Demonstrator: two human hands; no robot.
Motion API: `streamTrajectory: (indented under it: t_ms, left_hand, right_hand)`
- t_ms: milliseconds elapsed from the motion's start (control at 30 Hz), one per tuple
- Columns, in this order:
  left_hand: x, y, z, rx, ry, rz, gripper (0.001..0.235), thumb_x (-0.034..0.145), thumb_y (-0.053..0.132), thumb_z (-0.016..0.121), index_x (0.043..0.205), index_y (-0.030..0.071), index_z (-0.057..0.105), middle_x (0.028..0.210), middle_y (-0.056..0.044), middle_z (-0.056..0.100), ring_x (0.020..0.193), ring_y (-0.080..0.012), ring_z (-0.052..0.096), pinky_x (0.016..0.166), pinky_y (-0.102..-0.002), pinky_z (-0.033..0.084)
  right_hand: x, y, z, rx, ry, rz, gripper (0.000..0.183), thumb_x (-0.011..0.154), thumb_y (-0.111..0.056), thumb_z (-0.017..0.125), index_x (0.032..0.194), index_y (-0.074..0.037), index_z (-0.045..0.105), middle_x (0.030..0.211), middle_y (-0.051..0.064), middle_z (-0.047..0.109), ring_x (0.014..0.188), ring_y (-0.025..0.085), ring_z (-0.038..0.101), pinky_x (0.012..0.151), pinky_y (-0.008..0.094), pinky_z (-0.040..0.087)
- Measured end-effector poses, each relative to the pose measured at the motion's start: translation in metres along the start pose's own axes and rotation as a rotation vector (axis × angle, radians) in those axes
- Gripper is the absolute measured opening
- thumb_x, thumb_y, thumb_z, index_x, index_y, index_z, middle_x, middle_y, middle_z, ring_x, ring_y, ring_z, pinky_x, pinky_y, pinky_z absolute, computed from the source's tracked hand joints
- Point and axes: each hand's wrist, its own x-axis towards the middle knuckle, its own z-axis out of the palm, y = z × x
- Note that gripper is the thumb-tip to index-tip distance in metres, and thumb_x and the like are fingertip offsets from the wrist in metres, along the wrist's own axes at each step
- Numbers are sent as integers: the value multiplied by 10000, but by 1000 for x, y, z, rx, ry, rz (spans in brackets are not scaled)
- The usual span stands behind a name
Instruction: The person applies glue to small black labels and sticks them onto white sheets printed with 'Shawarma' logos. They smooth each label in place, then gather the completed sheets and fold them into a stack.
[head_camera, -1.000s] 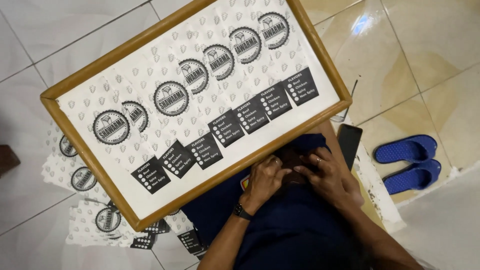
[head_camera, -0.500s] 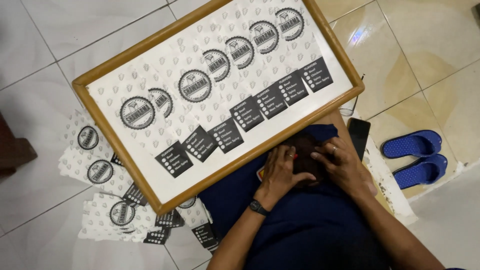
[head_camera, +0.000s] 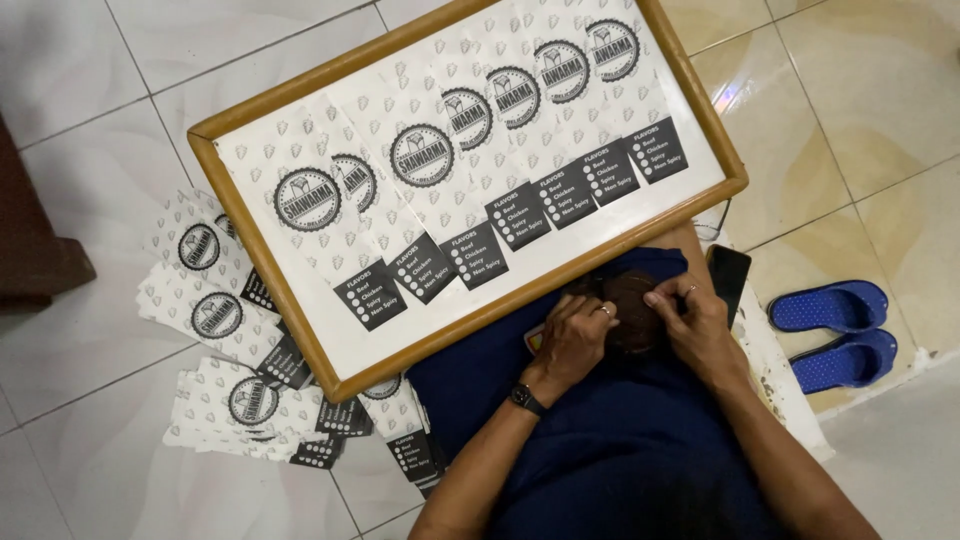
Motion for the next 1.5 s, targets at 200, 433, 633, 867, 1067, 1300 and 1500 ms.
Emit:
streamTrajectory:
  t_ms: [200,433,633,867,1067,1300,1500]
  left_hand:
    - [-1,0,-2,27,-113,-25,402,646,-9,813,950,90,570,793,-80,570,785,-296,611,734,-414,481]
    - [24,17,-26,-15,-102,-75,29,862,54,695,839,63,711,805,-87,683,808,-288,659,739,-389,499]
    - [30,17,-21,-100,-129,-162,92,822,107,789,803,86,702,783,-59,695,807,-271,669,766,-403,512]
    - [43,23,-20,-56,-170,-154,443,913,258,785,593,82,534,800,-83,641,763,-313,628,634,-393,472]
    - [74,42,-27,21,-111,-63,347,850,328,827,719,88,613,899,-85,667,808,-304,642,651,-398,491]
    - [88,41,-5,70,-221,118,115,933,123,670,868,33,642,828,-115,593,738,-319,583,619,-416,452]
    - [97,50,13,290,-213,225,57,858,76,655,837,25,644,770,-128,515,725,-323,548,659,-460,441]
  right_hand:
    - [13,-2,1,-62,-33,46,38,970,-155,760,986,-121,767,842,98,746,847,314,729,733,430,564]
    - [10,83,-18,169,127,273,147,870,-105,850,995,-152,788,796,43,736,725,157,668,678,302,550]
    - [-12,163,-48,260,441,668,124,895,-57,769,1016,-50,742,788,102,693,655,146,639,553,260,525]
    - [-10,144,-51,-88,196,855,660,767,-464,933,1130,-4,629,1006,181,642,930,385,661,766,524,528]
    - [15,118,-49,-133,-36,997,878,688,-566,922,1185,23,501,1156,232,532,1130,474,606,915,642,504]
    - [13,142,-39,-180,-85,1014,915,689,-577,905,1261,6,492,1217,226,510,1211,495,567,966,682,477]
    - [6,166,-27,-286,-65,980,871,716,-617,893,1272,-62,516,1149,180,571,1123,453,639,917,632,515]
